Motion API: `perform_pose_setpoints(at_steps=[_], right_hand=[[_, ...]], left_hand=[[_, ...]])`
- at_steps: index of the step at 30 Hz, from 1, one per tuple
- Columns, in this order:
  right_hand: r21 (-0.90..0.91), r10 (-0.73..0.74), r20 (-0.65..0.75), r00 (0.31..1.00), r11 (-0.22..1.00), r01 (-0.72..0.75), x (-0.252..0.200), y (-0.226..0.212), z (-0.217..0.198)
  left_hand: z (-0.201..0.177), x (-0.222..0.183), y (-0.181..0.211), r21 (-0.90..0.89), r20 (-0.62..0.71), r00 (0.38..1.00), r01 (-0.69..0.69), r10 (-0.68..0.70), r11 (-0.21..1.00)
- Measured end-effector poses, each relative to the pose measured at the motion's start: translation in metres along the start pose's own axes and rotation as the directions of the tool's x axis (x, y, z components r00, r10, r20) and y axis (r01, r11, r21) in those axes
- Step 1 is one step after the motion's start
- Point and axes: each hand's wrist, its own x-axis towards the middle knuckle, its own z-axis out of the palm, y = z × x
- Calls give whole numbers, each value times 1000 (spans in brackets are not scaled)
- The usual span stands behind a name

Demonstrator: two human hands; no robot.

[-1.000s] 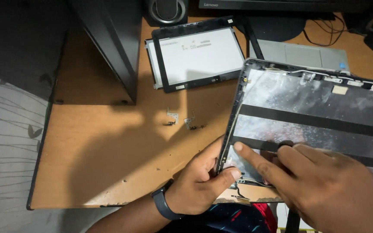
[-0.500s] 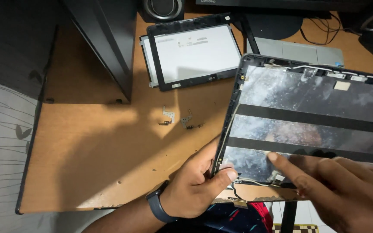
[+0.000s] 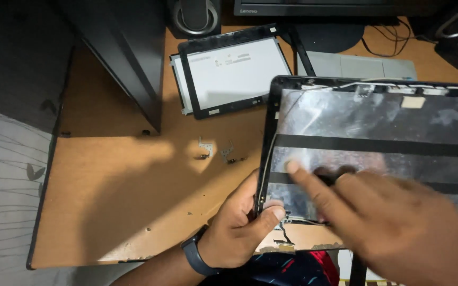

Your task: Disassembling and cleaning a laptop screen assembly using a screwdriver and a brush.

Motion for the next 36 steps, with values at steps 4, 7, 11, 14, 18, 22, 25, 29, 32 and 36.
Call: perform_pose_setpoints(at_steps=[4, 7, 11, 14, 18, 22, 25, 29, 32, 36], right_hand=[[-114, -11, -125, 992, 993, -3, 4, 9, -2], [-163, -2, -198, 980, 986, -31, 8, 4, -4], [-204, -108, -185, 977, 976, 69, 12, -9, -3], [-82, -28, -112, 993, 996, 19, 9, 6, 7], [-82, 31, -296, 955, 995, -58, 22, 16, 2], [-146, 92, -299, 950, 979, -141, 26, 19, 8], [-155, 100, -321, 942, 976, -156, 22, 21, 3], [-178, 80, -323, 943, 973, -144, 4, 25, -6], [-227, 143, -166, 976, 957, -179, -8, 27, -15], [200, 364, -113, 925, 920, -337, -28, 29, -6]], left_hand=[[4, 1, 8, 13, 31, 1000, -7, 7, 1000], [4, 1, 8, 34, 21, 1000, -21, 21, 999], [6, 2, 15, 153, 13, 999, -45, 44, 987], [6, 0, 8, 127, -2, 1000, 18, -18, 992], [9, 2, 12, 111, 18, 1000, -3, 1, 994], [10, 2, 15, 115, 11, 1000, -11, 10, 993], [8, 3, 10, 114, -2, 1000, -19, 19, 993], [6, 1, 4, 89, -49, 998, 41, -37, 995], [5, 0, 1, 73, -51, 998, 48, -45, 996], [4, 1, 2, 109, -73, 997, 25, -17, 994]])
